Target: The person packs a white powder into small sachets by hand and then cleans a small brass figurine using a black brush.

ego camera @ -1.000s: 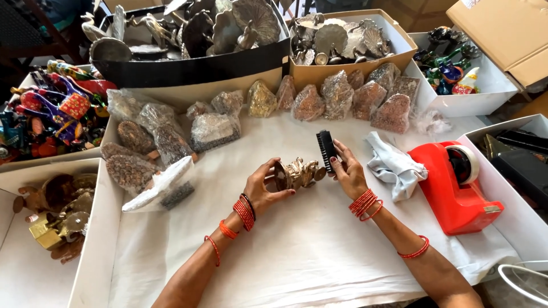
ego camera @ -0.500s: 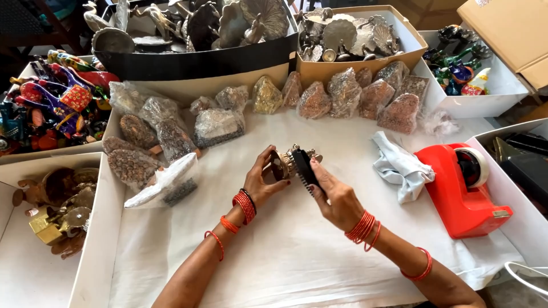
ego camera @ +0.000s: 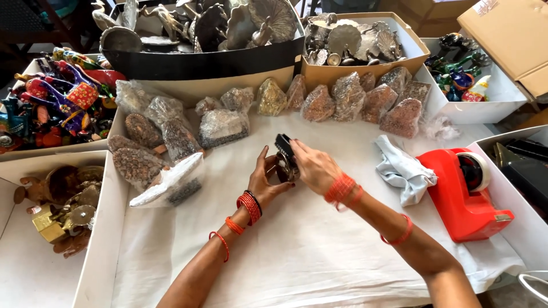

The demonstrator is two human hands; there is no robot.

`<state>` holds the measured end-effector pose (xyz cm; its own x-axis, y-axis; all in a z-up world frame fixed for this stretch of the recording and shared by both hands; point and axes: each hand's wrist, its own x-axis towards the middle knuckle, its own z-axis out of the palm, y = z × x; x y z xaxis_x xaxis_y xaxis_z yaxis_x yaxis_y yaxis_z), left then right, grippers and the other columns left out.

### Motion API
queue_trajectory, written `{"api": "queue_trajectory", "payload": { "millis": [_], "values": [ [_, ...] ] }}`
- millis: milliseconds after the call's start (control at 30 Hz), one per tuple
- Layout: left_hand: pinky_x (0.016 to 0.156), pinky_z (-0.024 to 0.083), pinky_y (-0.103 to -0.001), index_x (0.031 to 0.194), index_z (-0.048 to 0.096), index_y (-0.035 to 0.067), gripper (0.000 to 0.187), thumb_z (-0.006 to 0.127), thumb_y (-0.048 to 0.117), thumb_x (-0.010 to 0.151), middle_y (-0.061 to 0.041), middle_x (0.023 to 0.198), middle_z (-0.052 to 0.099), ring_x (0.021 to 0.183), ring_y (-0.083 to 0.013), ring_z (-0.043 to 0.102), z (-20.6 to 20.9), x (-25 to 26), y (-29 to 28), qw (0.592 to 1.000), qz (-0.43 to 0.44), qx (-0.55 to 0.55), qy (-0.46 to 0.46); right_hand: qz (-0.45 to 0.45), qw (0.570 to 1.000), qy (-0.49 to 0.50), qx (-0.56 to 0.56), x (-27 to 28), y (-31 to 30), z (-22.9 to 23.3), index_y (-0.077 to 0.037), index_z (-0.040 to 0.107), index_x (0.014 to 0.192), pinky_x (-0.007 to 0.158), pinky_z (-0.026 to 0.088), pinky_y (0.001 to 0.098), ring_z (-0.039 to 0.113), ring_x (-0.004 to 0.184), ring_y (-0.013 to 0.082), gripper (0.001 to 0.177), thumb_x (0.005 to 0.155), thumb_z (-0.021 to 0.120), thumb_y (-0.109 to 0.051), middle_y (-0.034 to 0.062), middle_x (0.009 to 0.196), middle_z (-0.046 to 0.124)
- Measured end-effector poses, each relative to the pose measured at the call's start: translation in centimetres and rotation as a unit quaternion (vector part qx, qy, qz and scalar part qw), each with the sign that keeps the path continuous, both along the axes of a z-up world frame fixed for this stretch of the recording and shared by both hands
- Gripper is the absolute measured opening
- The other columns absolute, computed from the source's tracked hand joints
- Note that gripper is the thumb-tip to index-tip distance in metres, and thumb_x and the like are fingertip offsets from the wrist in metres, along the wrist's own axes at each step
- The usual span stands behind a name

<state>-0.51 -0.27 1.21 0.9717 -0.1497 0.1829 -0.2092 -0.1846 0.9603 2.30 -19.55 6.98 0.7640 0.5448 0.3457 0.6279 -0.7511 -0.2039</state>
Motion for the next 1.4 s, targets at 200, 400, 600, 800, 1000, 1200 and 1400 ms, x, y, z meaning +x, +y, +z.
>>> {"api": "queue_trajectory", "payload": {
  "millis": [200, 400, 600, 800, 1000, 1200, 1400],
  "values": [
    [0.117, 0.044, -0.043, 0.156, 0.016, 0.007, 0.122, 0.095, 0.014, 0.063, -0.020, 0.149, 0.049, 0.138, -0.0318, 0.052, 0.0, -0.3, -0.1, 1.000, 0.006, -0.001, 0.008, 0.011, 0.997, -0.082, -0.002, -8.1, -1.5, 1.9, 0.015, 0.044, 0.142, 0.063, 0.061, 0.0375, 0.070, 0.067, 0.0301, 0.053, 0.093, 0.053, -0.002, 0.0372, 0.141, 0.053],
    [0.116, 0.046, -0.042, 0.152, 0.021, 0.006, 0.117, 0.096, 0.016, 0.063, -0.021, 0.149, 0.050, 0.138, -0.0315, 0.053, 0.1, -0.5, -0.3, 1.000, 0.005, 0.026, -0.009, -0.046, 0.999, -0.017, -0.019, -1.6, 1.4, 1.5, 0.015, 0.047, 0.140, 0.070, 0.063, 0.0405, 0.073, 0.078, 0.0370, 0.052, 0.091, 0.052, 0.001, 0.0337, 0.136, 0.057],
    [0.116, 0.046, -0.042, 0.152, 0.017, 0.006, 0.122, 0.097, 0.015, 0.060, -0.021, 0.145, 0.051, 0.136, -0.0317, 0.053, 0.3, -0.7, -0.4, 1.000, 0.010, -0.001, -0.004, -0.038, 0.998, 0.043, -0.008, -2.0, 1.9, 2.4, 0.015, 0.047, 0.139, 0.076, 0.061, 0.0443, 0.072, 0.084, 0.0390, 0.048, 0.093, 0.053, 0.000, 0.0288, 0.127, 0.064],
    [0.117, 0.044, -0.041, 0.150, 0.020, 0.006, 0.119, 0.096, 0.012, 0.060, -0.019, 0.145, 0.053, 0.136, -0.0309, 0.053, -0.4, -0.2, -0.5, 1.000, 0.019, -0.021, 0.011, -0.017, 0.991, -0.130, -0.011, -9.1, -0.8, 1.2, 0.016, 0.045, 0.142, 0.072, 0.061, 0.0400, 0.070, 0.078, 0.0345, 0.057, 0.088, 0.054, 0.002, 0.0373, 0.138, 0.054],
    [0.117, 0.043, -0.043, 0.147, 0.027, 0.006, 0.111, 0.097, 0.011, 0.061, -0.020, 0.147, 0.050, 0.138, -0.0322, 0.051, 0.3, -0.8, -0.3, 0.999, 0.003, 0.040, -0.025, -0.097, 0.987, 0.003, -0.132, -4.7, 1.5, 2.8, 0.014, 0.041, 0.145, 0.065, 0.060, 0.0346, 0.068, 0.069, 0.0263, 0.065, 0.082, 0.054, 0.011, 0.0344, 0.145, 0.050],
    [0.113, 0.049, -0.041, 0.147, 0.021, 0.004, 0.115, 0.096, 0.018, 0.062, -0.021, 0.143, 0.053, 0.134, -0.0303, 0.056, 0.3, -0.5, -0.4, 1.000, 0.016, 0.003, -0.007, -0.067, 0.993, -0.035, -0.094, -0.7, 2.5, 1.4, 0.012, 0.049, 0.137, 0.079, 0.057, 0.0425, 0.067, 0.089, 0.0350, 0.070, 0.070, 0.067, -0.002, 0.0281, 0.134, 0.057],
    [0.112, 0.049, -0.041, 0.148, 0.025, 0.004, 0.113, 0.096, 0.017, 0.060, -0.021, 0.142, 0.055, 0.132, -0.0305, 0.057, -0.2, -0.1, -0.4, 0.999, 0.031, -0.016, 0.008, -0.025, 0.988, -0.149, -0.041, -8.9, -1.5, 1.2, 0.012, 0.051, 0.141, 0.076, 0.057, 0.0398, 0.065, 0.078, 0.0306, 0.061, 0.080, 0.056, 0.006, 0.0296, 0.143, 0.055]
  ]
}}
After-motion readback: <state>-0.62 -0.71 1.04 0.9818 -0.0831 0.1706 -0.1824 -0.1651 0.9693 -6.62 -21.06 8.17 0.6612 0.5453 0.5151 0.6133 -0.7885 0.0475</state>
